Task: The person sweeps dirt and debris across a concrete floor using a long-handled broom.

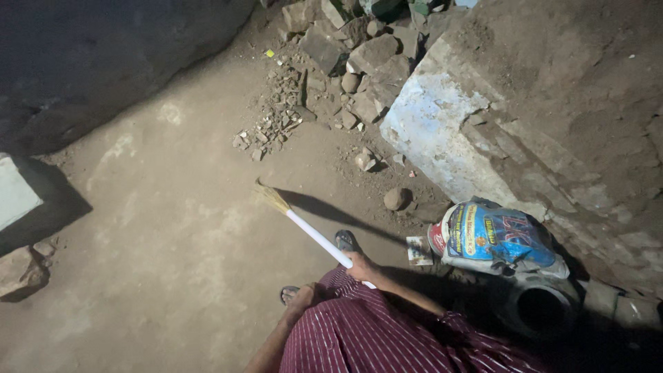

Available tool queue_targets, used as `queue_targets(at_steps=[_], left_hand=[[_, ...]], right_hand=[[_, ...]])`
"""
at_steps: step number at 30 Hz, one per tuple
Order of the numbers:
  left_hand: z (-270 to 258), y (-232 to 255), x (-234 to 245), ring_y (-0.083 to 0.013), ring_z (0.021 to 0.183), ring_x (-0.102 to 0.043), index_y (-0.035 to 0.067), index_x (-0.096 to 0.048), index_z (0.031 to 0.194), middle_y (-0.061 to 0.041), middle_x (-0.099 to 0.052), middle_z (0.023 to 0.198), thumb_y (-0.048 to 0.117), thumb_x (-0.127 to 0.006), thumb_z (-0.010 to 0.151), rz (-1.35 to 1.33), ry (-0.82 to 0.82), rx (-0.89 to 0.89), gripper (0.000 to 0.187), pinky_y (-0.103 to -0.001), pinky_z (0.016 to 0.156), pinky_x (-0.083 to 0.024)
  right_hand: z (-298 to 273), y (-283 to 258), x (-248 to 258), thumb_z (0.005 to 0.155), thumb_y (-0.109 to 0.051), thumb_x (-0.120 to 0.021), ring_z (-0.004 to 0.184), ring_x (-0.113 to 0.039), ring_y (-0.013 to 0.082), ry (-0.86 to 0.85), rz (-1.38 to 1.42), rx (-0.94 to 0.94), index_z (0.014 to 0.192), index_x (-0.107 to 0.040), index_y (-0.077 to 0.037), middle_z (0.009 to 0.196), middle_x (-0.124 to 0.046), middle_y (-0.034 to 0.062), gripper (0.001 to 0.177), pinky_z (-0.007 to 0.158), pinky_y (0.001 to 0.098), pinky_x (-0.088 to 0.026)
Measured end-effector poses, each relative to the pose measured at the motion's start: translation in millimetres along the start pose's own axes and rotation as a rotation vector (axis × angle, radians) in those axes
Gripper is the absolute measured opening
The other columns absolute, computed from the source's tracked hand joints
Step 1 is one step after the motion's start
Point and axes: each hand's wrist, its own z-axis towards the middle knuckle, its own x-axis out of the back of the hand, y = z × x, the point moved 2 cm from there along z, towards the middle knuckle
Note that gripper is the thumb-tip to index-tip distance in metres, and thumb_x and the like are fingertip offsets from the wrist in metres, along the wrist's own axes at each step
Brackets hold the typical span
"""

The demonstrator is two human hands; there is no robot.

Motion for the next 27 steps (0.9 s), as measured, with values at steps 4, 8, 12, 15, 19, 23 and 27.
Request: queue_targets(at_steps=[4, 8, 12, 15, 19, 23, 27], left_hand=[[-3, -15, -18, -0.0308, 0.08, -0.075, 0.006, -0.078, 0.098, -0.015, -0.077, 0.091, 0.028, -0.057, 0.098, -0.416, -0.02, 0.203, 0.031, -0.044, 0.066, -0.056], [-8, -24, -27, -0.0253, 0.077, -0.076, 0.008, -0.08, 0.1, -0.012, -0.078, 0.09, 0.03, -0.059, 0.097, -0.613, -0.065, 0.336, 0.031, -0.041, 0.065, -0.058], [2, -4, -1, -0.0288, 0.074, -0.072, 0.004, -0.074, 0.098, -0.015, -0.074, 0.09, 0.023, -0.059, 0.099, 0.028, -0.039, -0.056, 0.024, -0.043, 0.061, -0.055], [1, 22, 20, -0.0313, 0.073, -0.068, 0.001, -0.069, 0.097, -0.017, -0.071, 0.089, 0.018, -0.059, 0.101, 0.715, 0.126, -0.369, 0.02, -0.045, 0.058, -0.053], [-10, 26, 58, -0.0435, 0.085, -0.071, 0.006, -0.071, 0.099, -0.022, -0.073, 0.094, 0.02, -0.059, 0.092, -0.294, 0.191, -0.006, 0.02, -0.051, 0.071, -0.056], [-19, 32, 70, -0.0477, 0.091, -0.068, 0.002, -0.065, 0.108, -0.028, -0.068, 0.104, 0.016, -0.055, 0.093, -0.054, 0.095, 0.221, 0.022, -0.053, 0.079, -0.055], [-26, 23, 57, -0.0417, 0.09, -0.069, 0.004, -0.067, 0.106, -0.024, -0.069, 0.102, 0.019, -0.06, 0.092, -0.056, 0.055, 0.255, 0.022, -0.049, 0.077, -0.055]], right_hand=[[-4, -2, 4, 0.074, 0.002, -0.076, 0.093, -0.073, 0.0281, 0.129, -0.141, 0.232, 0.131, -0.064, -0.008, 0.103, -0.074, 0.0188, 0.059, 0.079, 0.0399, -0.058], [-2, -2, 4, 0.074, 0.002, -0.075, 0.099, -0.072, 0.0312, 0.132, -0.157, 0.176, 0.133, -0.062, -0.008, 0.109, -0.072, 0.0202, 0.061, 0.084, 0.0405, -0.057], [-1, 1, 0, 0.08, -0.003, -0.07, 0.09, -0.076, 0.0301, 0.016, -0.115, -0.047, 0.127, -0.065, -0.01, 0.102, -0.075, 0.0186, 0.048, 0.08, 0.0411, -0.059], [2, -1, -3, 0.077, -0.001, -0.071, 0.089, -0.076, 0.0308, -0.004, -0.064, 0.011, 0.12, -0.068, -0.005, 0.097, -0.075, 0.02, 0.043, 0.076, 0.044, -0.059], [4, -5, 1, 0.073, 0.002, -0.072, 0.098, -0.073, 0.0335, 0.086, -0.119, 0.255, 0.122, -0.067, -0.006, 0.101, -0.074, 0.0211, 0.05, 0.083, 0.0441, -0.057], [6, -6, -1, 0.075, -0.001, -0.07, 0.102, -0.072, 0.0373, 0.048, -0.186, 0.182, 0.126, -0.064, -0.009, 0.105, -0.072, 0.0228, 0.052, 0.084, 0.0459, -0.057], [7, -5, -4, 0.076, -0.001, -0.068, 0.103, -0.072, 0.0372, 0.018, -0.18, 0.141, 0.129, -0.062, -0.011, 0.106, -0.073, 0.0228, 0.054, 0.085, 0.0466, -0.057]])
